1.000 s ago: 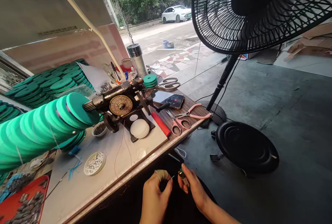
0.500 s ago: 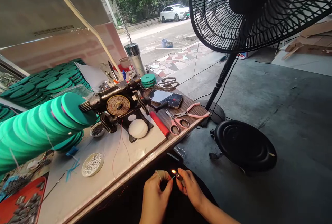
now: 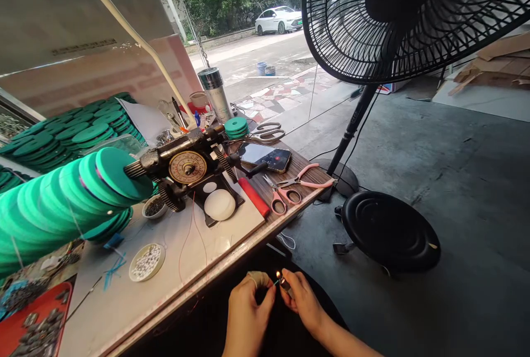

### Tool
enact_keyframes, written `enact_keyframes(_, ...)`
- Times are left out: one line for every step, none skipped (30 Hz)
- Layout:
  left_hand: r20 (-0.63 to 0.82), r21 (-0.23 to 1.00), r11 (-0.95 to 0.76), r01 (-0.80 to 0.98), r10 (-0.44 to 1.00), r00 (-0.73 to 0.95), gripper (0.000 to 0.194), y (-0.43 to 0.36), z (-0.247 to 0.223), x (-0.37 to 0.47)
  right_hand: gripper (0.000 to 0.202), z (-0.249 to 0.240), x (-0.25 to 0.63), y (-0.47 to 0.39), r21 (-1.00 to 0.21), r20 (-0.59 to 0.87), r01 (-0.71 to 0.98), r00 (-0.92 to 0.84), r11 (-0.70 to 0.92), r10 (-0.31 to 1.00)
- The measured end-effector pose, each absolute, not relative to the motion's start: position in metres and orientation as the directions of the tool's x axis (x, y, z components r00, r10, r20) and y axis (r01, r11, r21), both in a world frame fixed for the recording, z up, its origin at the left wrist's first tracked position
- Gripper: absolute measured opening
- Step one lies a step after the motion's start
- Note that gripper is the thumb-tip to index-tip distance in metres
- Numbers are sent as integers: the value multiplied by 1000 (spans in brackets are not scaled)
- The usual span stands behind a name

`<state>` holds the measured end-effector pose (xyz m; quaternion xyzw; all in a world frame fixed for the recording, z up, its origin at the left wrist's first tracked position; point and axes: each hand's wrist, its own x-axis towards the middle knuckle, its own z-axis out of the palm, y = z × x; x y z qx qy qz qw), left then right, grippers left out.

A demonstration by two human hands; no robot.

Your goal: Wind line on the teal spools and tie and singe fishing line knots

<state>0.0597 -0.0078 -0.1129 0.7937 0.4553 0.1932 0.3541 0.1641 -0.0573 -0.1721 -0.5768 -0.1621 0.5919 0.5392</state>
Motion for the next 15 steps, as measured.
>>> enact_keyframes(-16,741,-333,582,859,512,12,-8,-113,59,47,-172,164,-57,-815,-504,-450,242,-365,829)
enact_keyframes(-15,745,-333,579,858,513,12,-8,-112,59,48,-172,164,-58,-817,-501,-449,239,-363,832)
enact_keyframes(-14,747,-332,576,858,513,12,-8,-112,59,50,-172,164,-58,-818,-498,-448,236,-361,835)
enact_keyframes(-12,748,-333,575,859,513,12,-8,-112,58,51,-171,164,-58,-819,-495,-448,237,-358,836)
enact_keyframes(-10,747,-334,575,859,512,12,-7,-113,58,53,-170,165,-58,-821,-492,-449,239,-354,838)
enact_keyframes(-7,746,-336,575,860,510,12,-7,-114,58,54,-169,165,-57,-822,-488,-450,242,-349,838)
enact_keyframes(-3,745,-337,576,861,508,12,-7,-115,58,55,-168,166,-57,-824,-484,-452,249,-342,839)
enact_keyframes(0,743,-339,577,862,506,12,-7,-115,59,57,-167,167,-57,-826,-479,-455,258,-332,839)
enact_keyframes(6,742,-341,577,864,504,12,-8,-115,61,57,-166,168,-56,-829,-473,-458,268,-321,840)
enact_keyframes(12,741,-344,577,866,501,13,-9,-113,62,58,-166,169,-56,-832,-465,-460,277,-309,841)
enact_keyframes(22,739,-350,576,867,498,13,-10,-109,62,58,-165,170,-56,-835,-458,-462,286,-297,842)
enact_keyframes(35,736,-363,572,864,503,14,-13,-102,61,58,-165,171,-57,-836,-455,-466,295,-289,840)
enact_keyframes(52,730,-388,562,852,520,15,-15,-93,57,58,-165,171,-58,-832,-461,-473,303,-288,834)
enact_keyframes(77,722,-426,545,832,549,15,-17,-82,51,58,-165,170,-60,-825,-474,-484,307,-294,825)
enact_keyframes(111,708,-478,520,803,586,15,-19,-68,41,58,-165,169,-61,-815,-487,-495,308,-300,817)
